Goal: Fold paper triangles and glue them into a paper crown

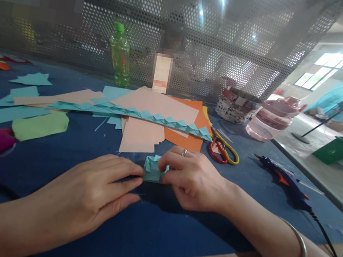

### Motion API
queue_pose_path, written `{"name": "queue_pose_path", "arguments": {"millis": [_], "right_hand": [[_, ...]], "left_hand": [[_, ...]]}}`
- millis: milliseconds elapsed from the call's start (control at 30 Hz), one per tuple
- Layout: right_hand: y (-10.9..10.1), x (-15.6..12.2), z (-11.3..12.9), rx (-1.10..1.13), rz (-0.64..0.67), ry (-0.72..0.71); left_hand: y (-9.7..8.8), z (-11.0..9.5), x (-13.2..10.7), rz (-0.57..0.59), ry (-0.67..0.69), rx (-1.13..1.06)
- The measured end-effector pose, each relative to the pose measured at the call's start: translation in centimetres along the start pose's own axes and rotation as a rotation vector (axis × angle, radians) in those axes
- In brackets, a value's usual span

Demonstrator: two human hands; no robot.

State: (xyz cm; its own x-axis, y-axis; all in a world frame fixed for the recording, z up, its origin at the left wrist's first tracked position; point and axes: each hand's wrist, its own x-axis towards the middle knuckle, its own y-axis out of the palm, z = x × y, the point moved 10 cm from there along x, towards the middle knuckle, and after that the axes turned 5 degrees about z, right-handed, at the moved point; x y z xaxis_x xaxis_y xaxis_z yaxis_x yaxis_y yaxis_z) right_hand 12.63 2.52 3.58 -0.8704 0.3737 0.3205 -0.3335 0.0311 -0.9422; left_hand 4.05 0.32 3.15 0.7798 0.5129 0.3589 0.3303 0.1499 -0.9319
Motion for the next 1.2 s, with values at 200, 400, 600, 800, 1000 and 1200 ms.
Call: {"name": "queue_pose_path", "arguments": {"millis": [200, 400, 600, 800, 1000, 1200], "right_hand": [[-0.8, -0.6, -4.4, 0.120, -0.123, 0.305], [1.1, -1.0, -6.2, 0.155, 0.003, 0.451], [1.8, -1.0, -6.1, 0.161, 0.059, 0.467], [1.7, -0.9, -5.8, 0.224, 0.029, 0.445], [1.9, -0.7, -6.0, 0.237, -0.015, 0.429], [1.8, -0.2, -5.9, 0.278, -0.076, 0.427]], "left_hand": [[0.1, 0.4, 0.2, 0.024, -0.032, -0.049], [0.2, 0.7, 0.1, 0.036, -0.039, -0.066], [-0.1, 1.3, -0.1, 0.003, -0.068, -0.083], [-0.2, 3.0, -0.3, -0.069, -0.183, -0.112], [0.0, 3.3, -0.1, -0.074, -0.182, -0.116], [0.1, 3.9, 0.3, -0.067, -0.246, -0.155]]}}
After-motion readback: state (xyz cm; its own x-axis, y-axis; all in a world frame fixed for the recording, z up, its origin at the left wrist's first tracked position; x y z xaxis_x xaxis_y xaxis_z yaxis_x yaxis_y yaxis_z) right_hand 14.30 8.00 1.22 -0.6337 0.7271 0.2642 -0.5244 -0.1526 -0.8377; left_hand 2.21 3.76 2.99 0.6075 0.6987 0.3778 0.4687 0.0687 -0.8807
